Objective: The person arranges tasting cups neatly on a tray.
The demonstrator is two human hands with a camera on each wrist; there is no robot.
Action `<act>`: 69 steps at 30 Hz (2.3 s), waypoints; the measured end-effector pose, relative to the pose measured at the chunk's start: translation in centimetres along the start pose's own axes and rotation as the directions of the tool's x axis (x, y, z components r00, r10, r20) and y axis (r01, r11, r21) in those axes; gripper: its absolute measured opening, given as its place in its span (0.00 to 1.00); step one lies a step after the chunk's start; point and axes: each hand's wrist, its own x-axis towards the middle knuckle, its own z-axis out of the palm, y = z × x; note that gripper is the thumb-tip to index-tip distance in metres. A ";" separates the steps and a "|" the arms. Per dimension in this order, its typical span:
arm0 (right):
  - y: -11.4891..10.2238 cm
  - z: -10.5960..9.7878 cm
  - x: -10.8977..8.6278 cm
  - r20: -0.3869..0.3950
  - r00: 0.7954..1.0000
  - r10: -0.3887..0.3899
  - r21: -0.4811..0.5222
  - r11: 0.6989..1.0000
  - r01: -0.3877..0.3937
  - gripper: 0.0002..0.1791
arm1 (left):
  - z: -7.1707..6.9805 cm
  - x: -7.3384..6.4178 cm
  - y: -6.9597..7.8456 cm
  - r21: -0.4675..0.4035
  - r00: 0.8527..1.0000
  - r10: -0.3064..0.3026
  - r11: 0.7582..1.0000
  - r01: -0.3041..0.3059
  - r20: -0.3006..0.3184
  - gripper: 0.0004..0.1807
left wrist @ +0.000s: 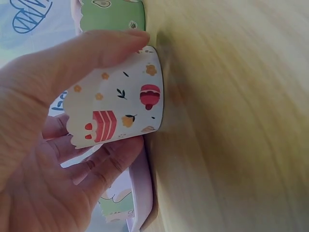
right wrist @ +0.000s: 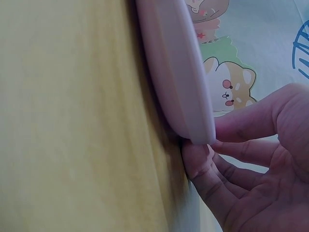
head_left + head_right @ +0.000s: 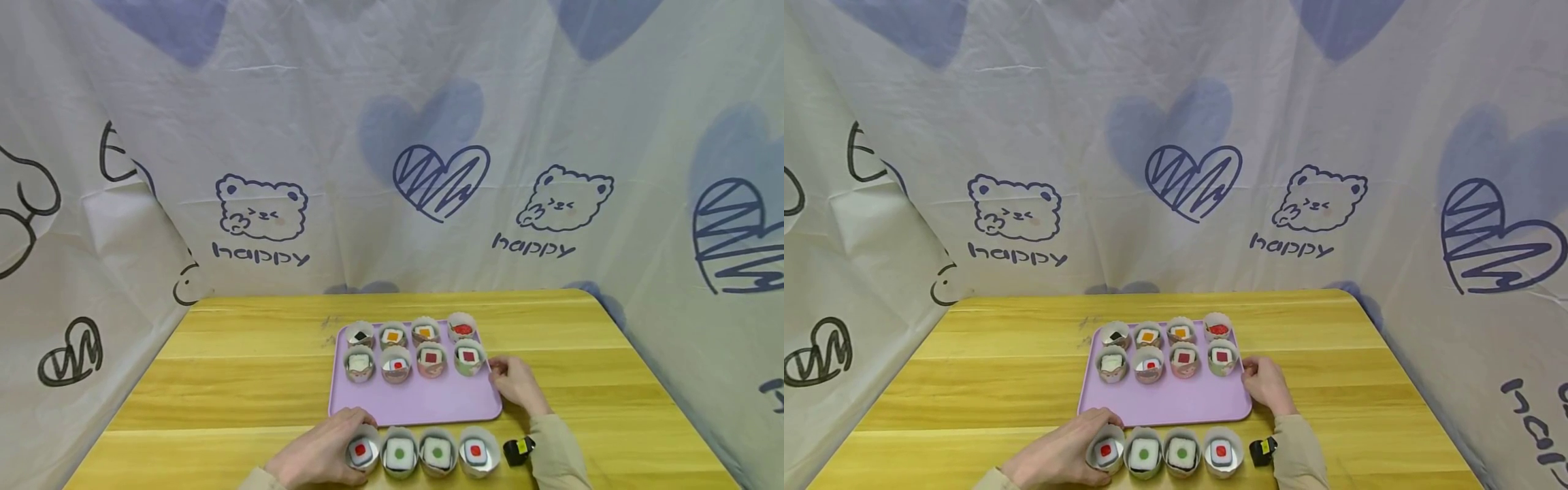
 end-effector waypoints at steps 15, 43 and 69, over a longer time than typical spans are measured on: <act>0.3 0.1 0.4 -0.003 1.000 -0.012 0.002 1.000 0.012 0.19 | -0.4 0.1 0.1 0.005 1.000 -0.002 1.000 0.002 -0.025 0.31; 0.4 0.2 0.3 0.011 1.000 -0.004 0.006 1.000 0.003 0.19 | -3.0 1.5 -0.6 0.046 0.991 0.013 0.999 -0.006 -0.136 0.40; 0.4 0.1 0.3 0.010 1.000 0.008 0.009 1.000 -0.008 0.20 | -3.8 3.1 -1.6 0.121 0.999 -0.003 0.993 0.009 -0.055 0.37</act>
